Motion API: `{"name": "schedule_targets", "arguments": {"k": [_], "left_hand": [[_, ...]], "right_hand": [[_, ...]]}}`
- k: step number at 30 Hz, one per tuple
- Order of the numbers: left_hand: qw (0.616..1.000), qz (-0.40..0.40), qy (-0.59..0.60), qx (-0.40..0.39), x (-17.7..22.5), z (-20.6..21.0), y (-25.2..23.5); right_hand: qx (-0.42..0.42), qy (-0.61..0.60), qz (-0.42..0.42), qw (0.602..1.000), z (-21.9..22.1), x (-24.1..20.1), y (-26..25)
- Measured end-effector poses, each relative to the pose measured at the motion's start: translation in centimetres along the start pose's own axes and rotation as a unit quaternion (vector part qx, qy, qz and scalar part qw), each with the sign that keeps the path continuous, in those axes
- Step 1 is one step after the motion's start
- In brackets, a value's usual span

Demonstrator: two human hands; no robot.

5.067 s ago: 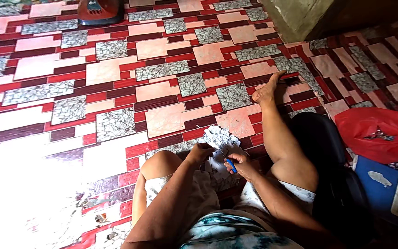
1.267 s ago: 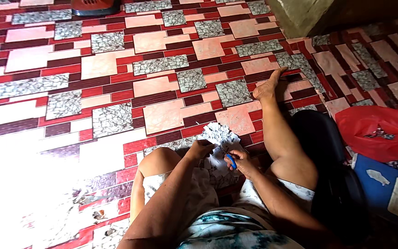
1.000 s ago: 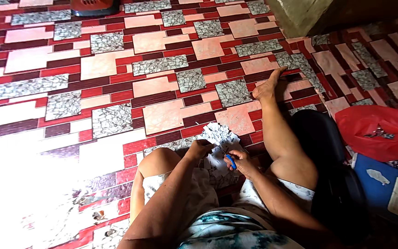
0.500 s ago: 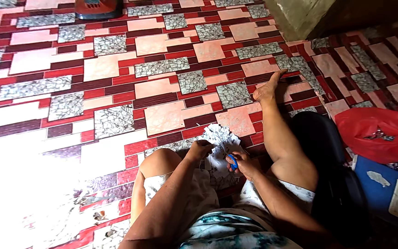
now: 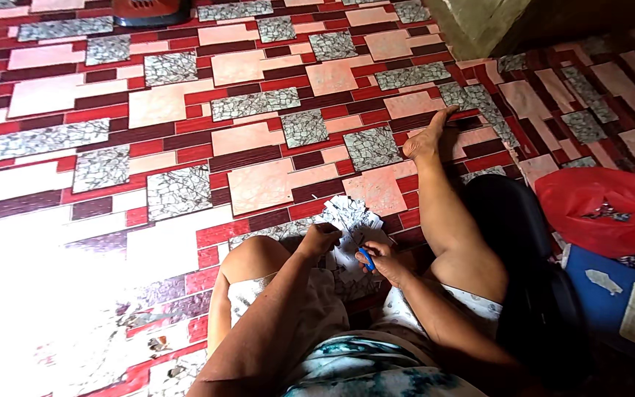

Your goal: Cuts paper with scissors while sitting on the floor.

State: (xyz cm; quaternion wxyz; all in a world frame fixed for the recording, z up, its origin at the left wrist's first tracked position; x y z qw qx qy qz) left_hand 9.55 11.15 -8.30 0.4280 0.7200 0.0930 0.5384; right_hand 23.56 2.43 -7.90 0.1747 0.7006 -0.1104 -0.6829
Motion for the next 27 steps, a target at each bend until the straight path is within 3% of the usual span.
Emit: {"name": "schedule_targets", "arguments": {"k": [21,27], "left_hand": [[1.0,-0.003,0.013,-0.002,-0.2,0.0,-0.2],[1.0,0.002,0.019,0.001,-0.1,-0.2,-0.1]], "right_hand": [[0.041,-0.002,-0.016,0.999,-0.8,-0.4,-0.1],[-0.002,-0.011,0.021,1.0,0.2,0.2,0.2]]}}
Point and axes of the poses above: each hand's wrist, its own y-axis away from the middle knuckle, its own z-axis out of the palm, x = y × z, the point moved 10 cm from there along -y, towards the middle knuckle, and after that the axes turned 9 degrees about -z, right-handed, at the moved point
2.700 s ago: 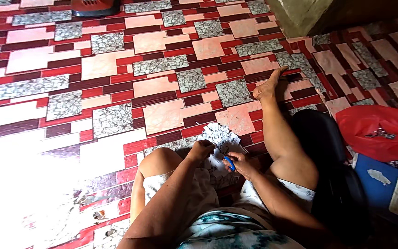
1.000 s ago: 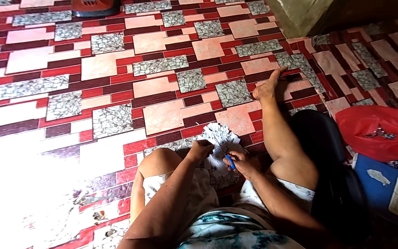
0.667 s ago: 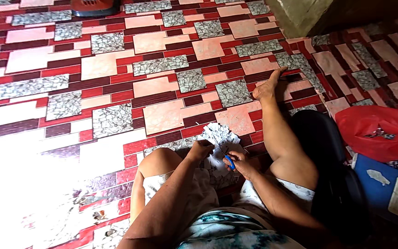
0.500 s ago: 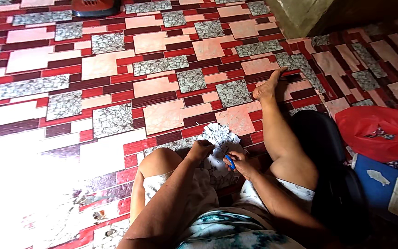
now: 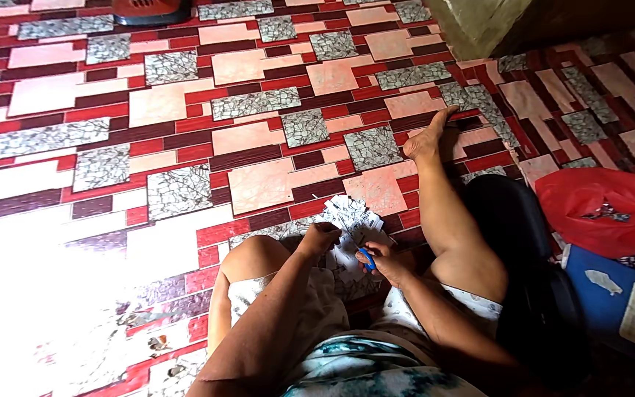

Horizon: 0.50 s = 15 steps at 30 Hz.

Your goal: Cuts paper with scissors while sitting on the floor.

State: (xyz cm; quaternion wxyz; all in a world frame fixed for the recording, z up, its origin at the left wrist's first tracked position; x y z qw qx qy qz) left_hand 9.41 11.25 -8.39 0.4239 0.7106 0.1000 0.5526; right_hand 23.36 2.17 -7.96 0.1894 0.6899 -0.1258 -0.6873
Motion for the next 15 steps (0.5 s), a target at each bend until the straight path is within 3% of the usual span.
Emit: {"name": "schedule_targets", "arguments": {"k": [15], "left_hand": [[1.0,0.003,-0.01,-0.006,0.01,0.24,-0.08]], "right_hand": [[0.005,-0.006,-0.028,1.0,-0.14,-0.27,-0.24]]}}
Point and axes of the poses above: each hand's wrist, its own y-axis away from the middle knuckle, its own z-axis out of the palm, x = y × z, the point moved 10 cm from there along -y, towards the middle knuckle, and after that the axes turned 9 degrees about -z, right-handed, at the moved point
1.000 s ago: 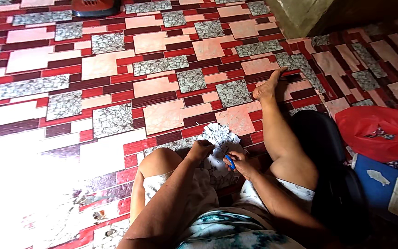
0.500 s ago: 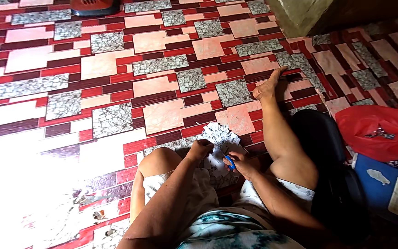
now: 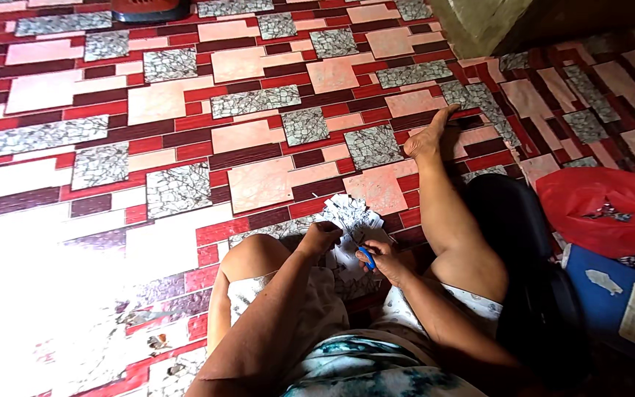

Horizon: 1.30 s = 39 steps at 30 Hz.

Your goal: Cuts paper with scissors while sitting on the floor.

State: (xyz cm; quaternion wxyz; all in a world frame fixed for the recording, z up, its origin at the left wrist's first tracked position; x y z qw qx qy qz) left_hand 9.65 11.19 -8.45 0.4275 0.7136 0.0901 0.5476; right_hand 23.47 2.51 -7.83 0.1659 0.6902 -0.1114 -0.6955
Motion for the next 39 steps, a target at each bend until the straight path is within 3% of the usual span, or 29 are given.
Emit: {"name": "schedule_targets", "arguments": {"k": [19,25,39], "left_hand": [[1.0,0.004,-0.007,0.001,0.14,-0.08,0.02],[1.0,0.002,0.001,0.007,0.19,-0.18,0.23],[1.0,-0.005,0.0,0.012,0.14,-0.14,0.19]], "right_hand": [[0.031,0.012,-0.015,0.999,-0.65,-0.47,0.0],[-0.009,-0.012,0.013,1.0,0.11,0.15,0.2],[-0.004,-0.003,0.01,1.0,0.02,0.16,0.02]]}}
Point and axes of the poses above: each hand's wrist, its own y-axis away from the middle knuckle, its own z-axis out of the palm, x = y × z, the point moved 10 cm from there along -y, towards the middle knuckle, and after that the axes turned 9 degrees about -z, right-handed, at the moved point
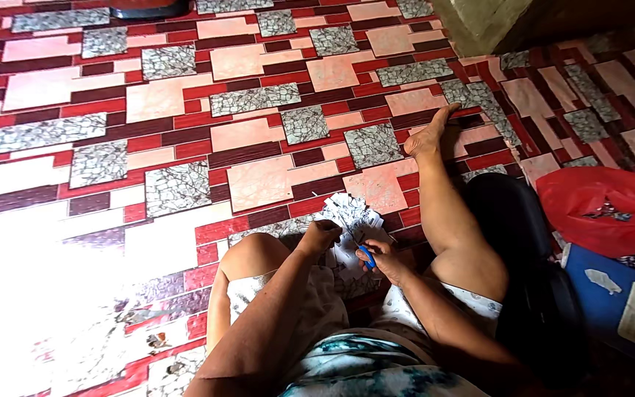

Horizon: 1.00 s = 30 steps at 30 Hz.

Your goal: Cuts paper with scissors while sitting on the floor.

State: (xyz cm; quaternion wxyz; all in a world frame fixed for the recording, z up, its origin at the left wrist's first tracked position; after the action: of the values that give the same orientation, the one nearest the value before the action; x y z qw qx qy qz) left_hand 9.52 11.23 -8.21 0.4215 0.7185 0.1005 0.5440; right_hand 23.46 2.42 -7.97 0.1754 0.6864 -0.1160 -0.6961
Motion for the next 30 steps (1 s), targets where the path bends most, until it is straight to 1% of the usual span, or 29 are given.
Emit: {"name": "schedule_targets", "arguments": {"k": [9,12,15,18,21,30], "left_hand": [[1.0,0.01,-0.028,-0.009,0.0,0.2,-0.1],[1.0,0.014,-0.026,-0.007,0.1,0.2,-0.1],[1.0,0.012,-0.018,-0.006,0.0,0.1,-0.1],[1.0,0.012,-0.015,-0.003,0.1,0.1,-0.1],[1.0,0.013,-0.003,-0.003,0.0,0.0,-0.1],[1.0,0.008,-0.012,-0.008,0.0,0.2,-0.1]], "right_hand": [[0.012,0.01,-0.014,1.0,0.0,-0.5,0.1],[0.024,0.025,-0.016,0.999,-0.3,-0.5,0.1],[0.035,0.014,-0.02,0.999,-0.6,-0.5,0.0],[0.006,-0.001,-0.01,1.0,-0.2,-0.2,0.0],[-0.027,0.01,-0.003,1.0,0.7,-0.2,0.2],[-0.016,0.003,-0.007,1.0,0.5,-0.4,0.1]]}}
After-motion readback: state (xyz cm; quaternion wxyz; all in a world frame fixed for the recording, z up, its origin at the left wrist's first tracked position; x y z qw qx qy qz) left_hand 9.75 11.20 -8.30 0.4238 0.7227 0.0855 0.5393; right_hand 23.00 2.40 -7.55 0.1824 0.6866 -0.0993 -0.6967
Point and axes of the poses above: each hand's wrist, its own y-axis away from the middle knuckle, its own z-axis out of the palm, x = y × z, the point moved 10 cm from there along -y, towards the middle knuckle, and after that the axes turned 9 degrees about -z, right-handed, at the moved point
